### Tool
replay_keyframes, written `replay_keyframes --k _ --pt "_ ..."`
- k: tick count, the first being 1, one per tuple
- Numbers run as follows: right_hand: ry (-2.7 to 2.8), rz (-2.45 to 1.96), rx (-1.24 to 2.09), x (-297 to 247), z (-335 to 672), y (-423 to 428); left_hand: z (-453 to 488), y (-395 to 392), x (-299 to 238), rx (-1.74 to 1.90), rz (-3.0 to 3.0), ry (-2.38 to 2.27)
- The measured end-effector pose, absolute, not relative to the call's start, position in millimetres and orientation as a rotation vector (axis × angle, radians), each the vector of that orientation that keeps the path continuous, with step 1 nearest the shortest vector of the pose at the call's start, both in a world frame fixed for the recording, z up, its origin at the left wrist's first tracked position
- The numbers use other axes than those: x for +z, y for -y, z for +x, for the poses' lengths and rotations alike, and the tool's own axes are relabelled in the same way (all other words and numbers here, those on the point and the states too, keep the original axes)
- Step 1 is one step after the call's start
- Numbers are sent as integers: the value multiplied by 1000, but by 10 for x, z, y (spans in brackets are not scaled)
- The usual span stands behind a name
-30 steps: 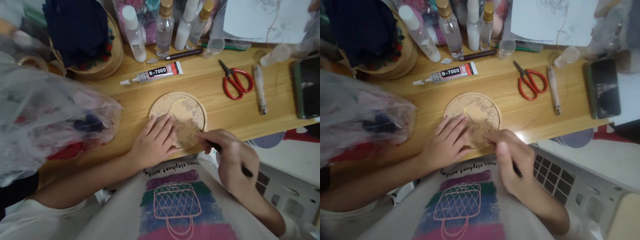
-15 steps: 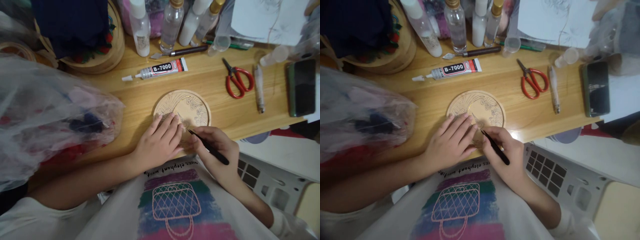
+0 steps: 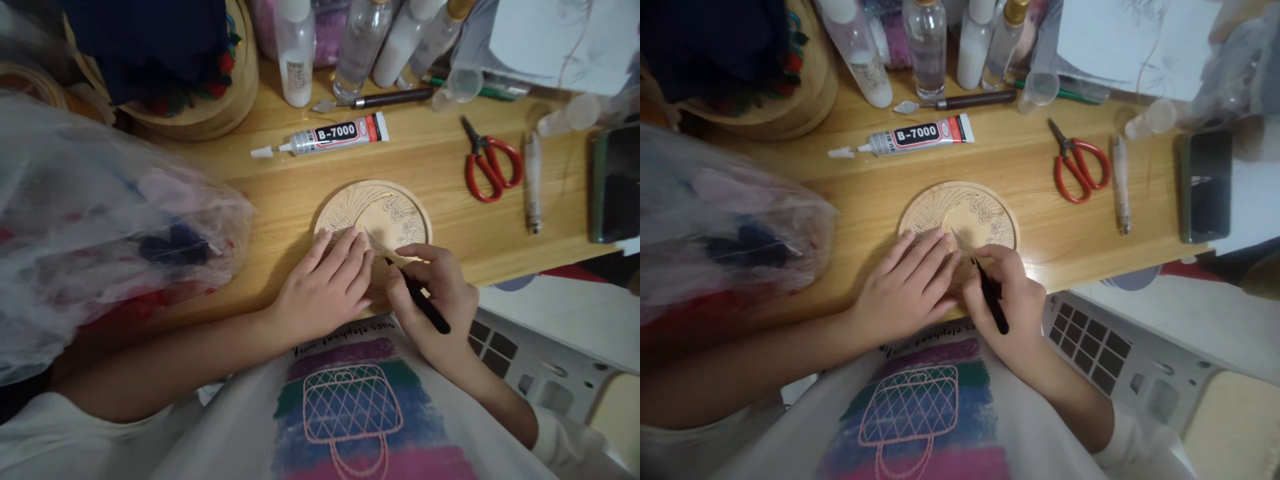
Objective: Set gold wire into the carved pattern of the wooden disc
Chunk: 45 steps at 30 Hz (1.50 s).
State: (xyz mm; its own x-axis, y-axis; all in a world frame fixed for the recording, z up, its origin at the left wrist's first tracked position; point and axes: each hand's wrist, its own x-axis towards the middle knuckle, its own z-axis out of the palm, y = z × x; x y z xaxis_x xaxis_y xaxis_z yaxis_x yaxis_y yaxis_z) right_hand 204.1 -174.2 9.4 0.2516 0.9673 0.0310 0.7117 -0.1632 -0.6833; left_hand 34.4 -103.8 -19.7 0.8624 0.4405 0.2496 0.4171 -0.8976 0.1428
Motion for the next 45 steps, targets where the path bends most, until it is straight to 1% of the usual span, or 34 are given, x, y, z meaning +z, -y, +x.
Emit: replay_keyframes --k 9,15,23,32,39,45 --pt "1733 -1929 404 122 2010 1681 348 1037 -182 412 2984 -686" --pt "1737 -1957 433 147 2005 1647 350 1043 -199 439 2979 -693" --pt "1858 -1945 486 206 2064 1611 342 1041 -178 383 2970 -694" --pt "2116 -1772 383 187 2187 1561 347 1044 -199 427 2950 -703" --pt "2283 -1647 326 166 2298 1501 348 1048 -187 376 2910 -706" --pt "2291 -1589 289 134 2327 1482 339 1049 -195 353 2794 -739"
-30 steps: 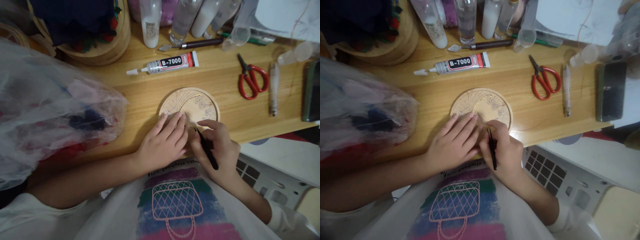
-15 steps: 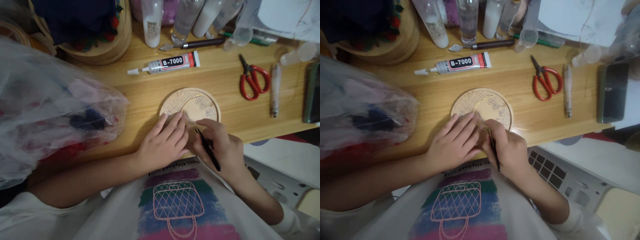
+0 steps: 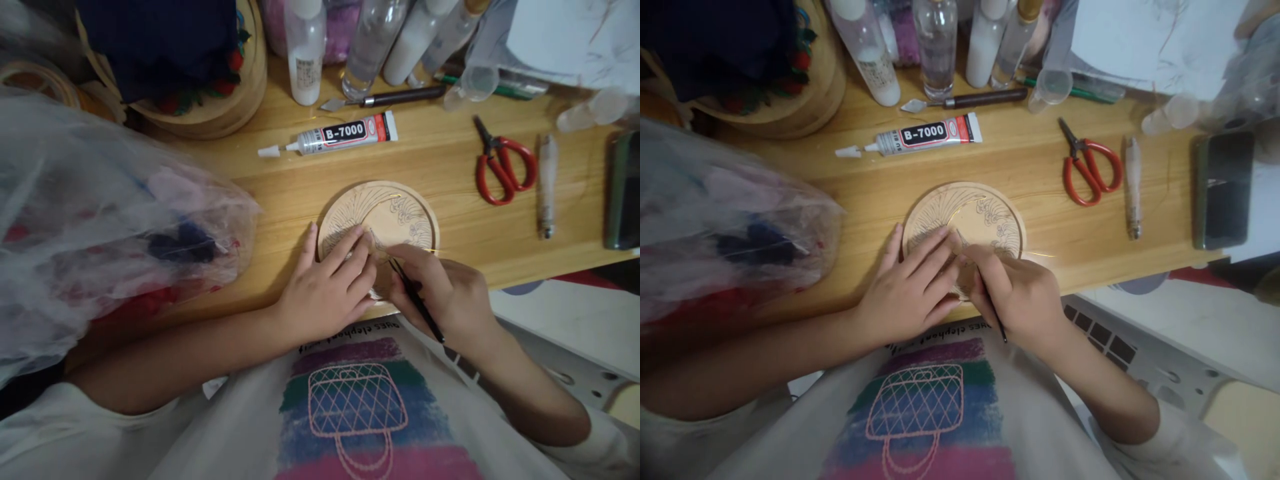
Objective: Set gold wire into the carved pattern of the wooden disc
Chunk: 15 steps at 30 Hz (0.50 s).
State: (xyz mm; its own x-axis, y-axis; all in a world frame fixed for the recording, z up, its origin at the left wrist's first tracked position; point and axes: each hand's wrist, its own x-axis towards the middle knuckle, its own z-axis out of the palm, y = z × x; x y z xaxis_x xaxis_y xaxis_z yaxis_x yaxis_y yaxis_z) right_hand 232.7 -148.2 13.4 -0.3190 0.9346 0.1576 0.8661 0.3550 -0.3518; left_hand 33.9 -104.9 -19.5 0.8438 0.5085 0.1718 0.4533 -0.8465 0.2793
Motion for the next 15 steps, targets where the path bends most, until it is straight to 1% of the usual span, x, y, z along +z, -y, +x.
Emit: replay_keyframes --k 5,10,15 --pt "2183 -1660 348 122 2262 1535 300 937 -189 294 2835 -650" --pt "2075 -1739 333 112 2185 1618 251 706 -154 198 2881 -391" --pt "1977 -1757 402 89 2170 1681 236 497 -127 148 2840 -192"
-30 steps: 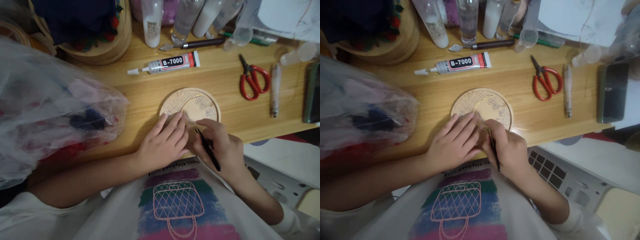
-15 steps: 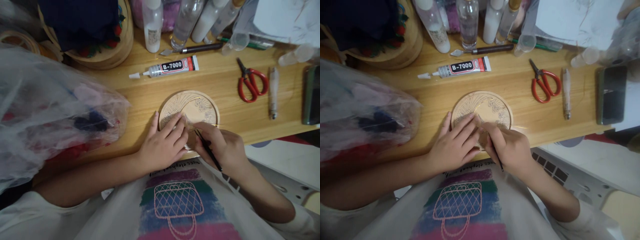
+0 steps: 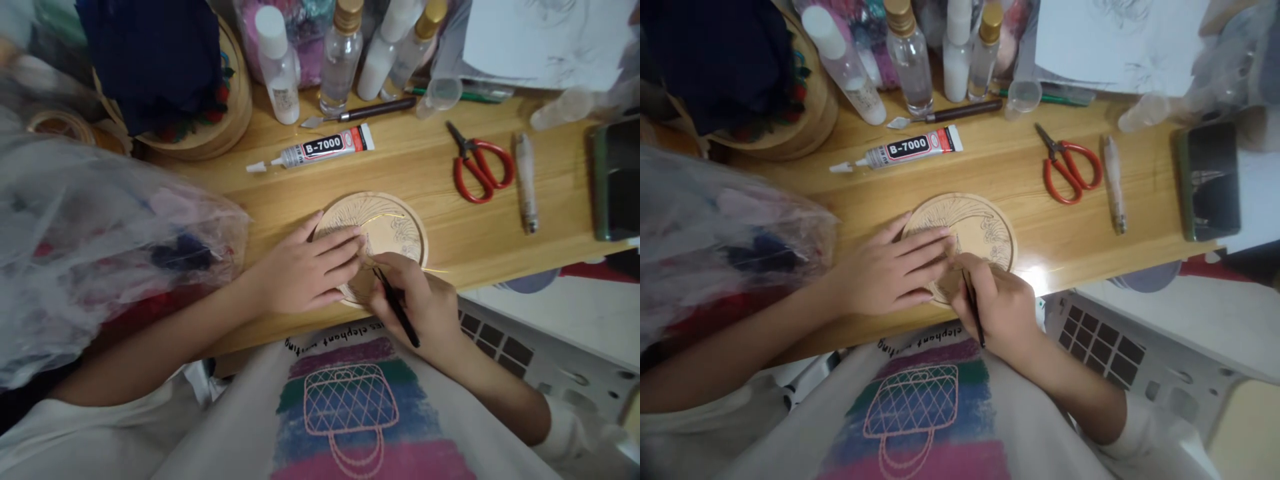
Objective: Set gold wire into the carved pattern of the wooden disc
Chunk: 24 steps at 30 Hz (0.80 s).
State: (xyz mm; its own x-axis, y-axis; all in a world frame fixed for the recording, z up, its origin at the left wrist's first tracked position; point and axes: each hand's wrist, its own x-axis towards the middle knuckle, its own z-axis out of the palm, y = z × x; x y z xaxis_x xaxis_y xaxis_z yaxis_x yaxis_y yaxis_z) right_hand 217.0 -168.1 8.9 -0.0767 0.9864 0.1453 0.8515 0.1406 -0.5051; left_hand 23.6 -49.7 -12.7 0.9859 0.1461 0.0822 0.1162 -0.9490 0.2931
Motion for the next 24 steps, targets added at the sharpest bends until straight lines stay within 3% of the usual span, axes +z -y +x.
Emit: replay_keyframes --k 7,16,24 --pt "1850 -1615 571 103 2294 1788 211 384 -149 121 2848 -122" --pt "2062 -1610 170 17 2538 1778 193 525 -29 168 2837 -345" --pt "2270 -1579 140 -72 2674 1727 207 933 27 243 2832 -834"
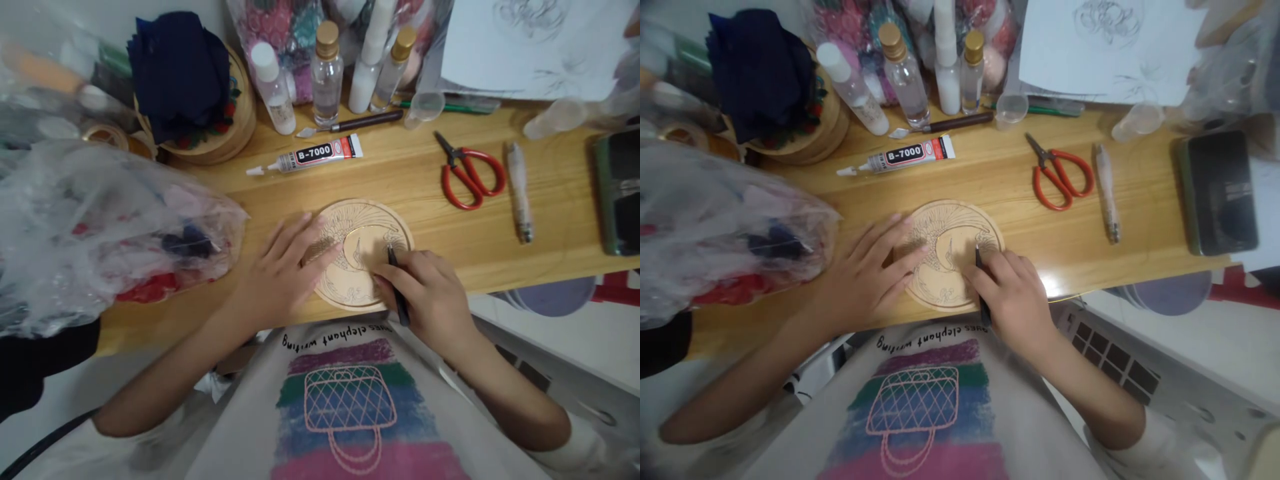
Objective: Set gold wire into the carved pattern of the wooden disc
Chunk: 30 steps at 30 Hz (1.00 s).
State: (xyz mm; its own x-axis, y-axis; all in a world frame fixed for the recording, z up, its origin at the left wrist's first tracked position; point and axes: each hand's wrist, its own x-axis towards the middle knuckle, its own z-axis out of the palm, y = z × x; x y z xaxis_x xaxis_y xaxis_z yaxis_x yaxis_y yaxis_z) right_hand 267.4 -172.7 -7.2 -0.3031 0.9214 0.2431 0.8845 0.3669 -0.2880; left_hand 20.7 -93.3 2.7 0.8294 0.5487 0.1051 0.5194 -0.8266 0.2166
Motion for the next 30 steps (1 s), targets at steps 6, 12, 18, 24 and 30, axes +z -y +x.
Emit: replay_keyframes --k 6,12,18,24,30 --pt "2359 -1509 112 -66 2720 1691 460 1431 -74 519 2552 -1242" --pt "2429 -1455 75 -39 2722 1625 617 1588 -213 563 2536 -1272" --pt "2448 -1430 56 -40 2720 1606 600 1612 -261 494 2612 -1253" --pt "2488 -1438 25 -17 2731 1569 605 1603 -264 535 2624 -1256" --pt "2542 -1399 -55 -21 2776 1504 613 1603 -269 547 2638 -1271"
